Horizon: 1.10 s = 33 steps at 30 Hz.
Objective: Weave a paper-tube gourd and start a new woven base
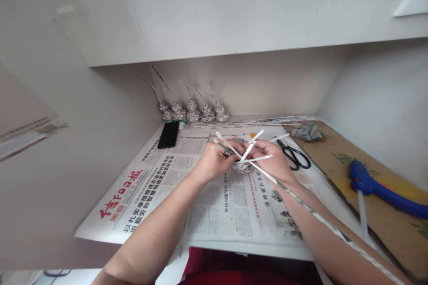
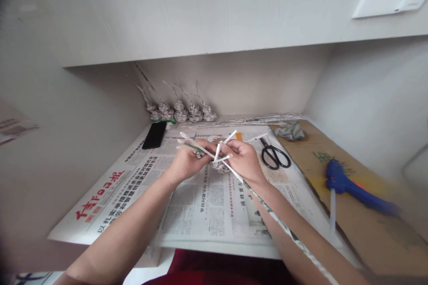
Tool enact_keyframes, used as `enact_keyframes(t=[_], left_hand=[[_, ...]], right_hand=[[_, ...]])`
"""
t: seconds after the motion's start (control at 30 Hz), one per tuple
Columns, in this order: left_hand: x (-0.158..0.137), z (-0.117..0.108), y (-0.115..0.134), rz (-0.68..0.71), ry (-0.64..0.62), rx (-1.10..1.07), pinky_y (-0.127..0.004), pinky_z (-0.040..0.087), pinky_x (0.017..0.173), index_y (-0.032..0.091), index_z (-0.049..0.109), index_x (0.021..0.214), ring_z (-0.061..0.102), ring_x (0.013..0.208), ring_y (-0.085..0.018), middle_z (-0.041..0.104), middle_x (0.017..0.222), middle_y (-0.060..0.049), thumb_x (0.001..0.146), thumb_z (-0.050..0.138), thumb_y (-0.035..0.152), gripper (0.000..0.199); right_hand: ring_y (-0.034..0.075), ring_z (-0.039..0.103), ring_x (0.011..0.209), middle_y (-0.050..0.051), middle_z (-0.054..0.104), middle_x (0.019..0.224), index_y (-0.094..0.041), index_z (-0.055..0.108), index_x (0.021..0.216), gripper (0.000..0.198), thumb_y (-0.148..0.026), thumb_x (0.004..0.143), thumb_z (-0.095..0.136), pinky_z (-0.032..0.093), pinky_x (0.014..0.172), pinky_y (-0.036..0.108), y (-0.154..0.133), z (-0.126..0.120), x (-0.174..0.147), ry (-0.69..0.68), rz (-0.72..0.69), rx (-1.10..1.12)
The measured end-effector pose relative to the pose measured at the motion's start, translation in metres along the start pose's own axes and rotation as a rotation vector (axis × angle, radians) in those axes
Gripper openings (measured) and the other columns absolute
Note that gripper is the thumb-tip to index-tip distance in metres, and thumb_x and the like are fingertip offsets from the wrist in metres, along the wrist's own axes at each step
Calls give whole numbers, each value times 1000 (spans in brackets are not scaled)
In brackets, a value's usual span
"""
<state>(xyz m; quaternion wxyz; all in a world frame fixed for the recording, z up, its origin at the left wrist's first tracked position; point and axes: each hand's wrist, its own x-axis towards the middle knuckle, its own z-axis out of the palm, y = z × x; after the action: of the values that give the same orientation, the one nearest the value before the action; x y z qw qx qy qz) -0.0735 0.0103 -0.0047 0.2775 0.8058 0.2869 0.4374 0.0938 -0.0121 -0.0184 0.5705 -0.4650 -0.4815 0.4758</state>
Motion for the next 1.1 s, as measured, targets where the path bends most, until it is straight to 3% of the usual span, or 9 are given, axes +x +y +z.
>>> enact_keyframes(t=[0.13,0.23,0.37,0.67,0.83,1.1], left_hand=[[2,3,-4,-217,85,18,-20,46,56,17,66,103,60,58,-12,70,74,0,69,69,14,34],[3,2,-7,-275,56,-64,-20,47,55,16,68,108,61,60,-12,72,79,-3,69,69,16,38],[4,2,-11,-301,10,-196,-23,52,62,16,72,102,66,69,-15,74,90,-6,72,68,19,31],[7,3,-16,-374,180,-341,-20,49,50,12,69,69,59,50,-11,67,59,-1,62,76,21,13],[8,0,-21,-373,248,-280,-22,50,51,13,69,69,60,51,-12,67,59,0,65,71,19,8],[7,1,-20,-376,222,-319,-22,49,52,13,68,68,59,52,-12,67,61,-1,66,72,22,10]], right_hand=[[15,62,55,3,70,65,-19,71,70,34,-52,62,78,48,48,24,-9,2,-2,-2,-52,-92],[17,63,60,3,70,66,-19,71,68,36,-55,62,77,50,52,25,-11,3,-2,-30,-91,-90],[17,64,67,4,72,73,-20,72,73,35,-54,66,75,51,59,26,-7,5,-1,-79,-116,-36],[17,67,81,4,73,92,-22,70,95,24,-36,76,72,52,74,29,4,-2,6,-234,-170,35],[19,67,87,6,72,100,-21,69,95,19,-30,78,69,51,78,31,5,1,1,-184,-228,-113],[22,62,105,7,68,110,-21,66,85,15,-35,86,60,47,93,36,16,9,-5,19,-372,-231]])
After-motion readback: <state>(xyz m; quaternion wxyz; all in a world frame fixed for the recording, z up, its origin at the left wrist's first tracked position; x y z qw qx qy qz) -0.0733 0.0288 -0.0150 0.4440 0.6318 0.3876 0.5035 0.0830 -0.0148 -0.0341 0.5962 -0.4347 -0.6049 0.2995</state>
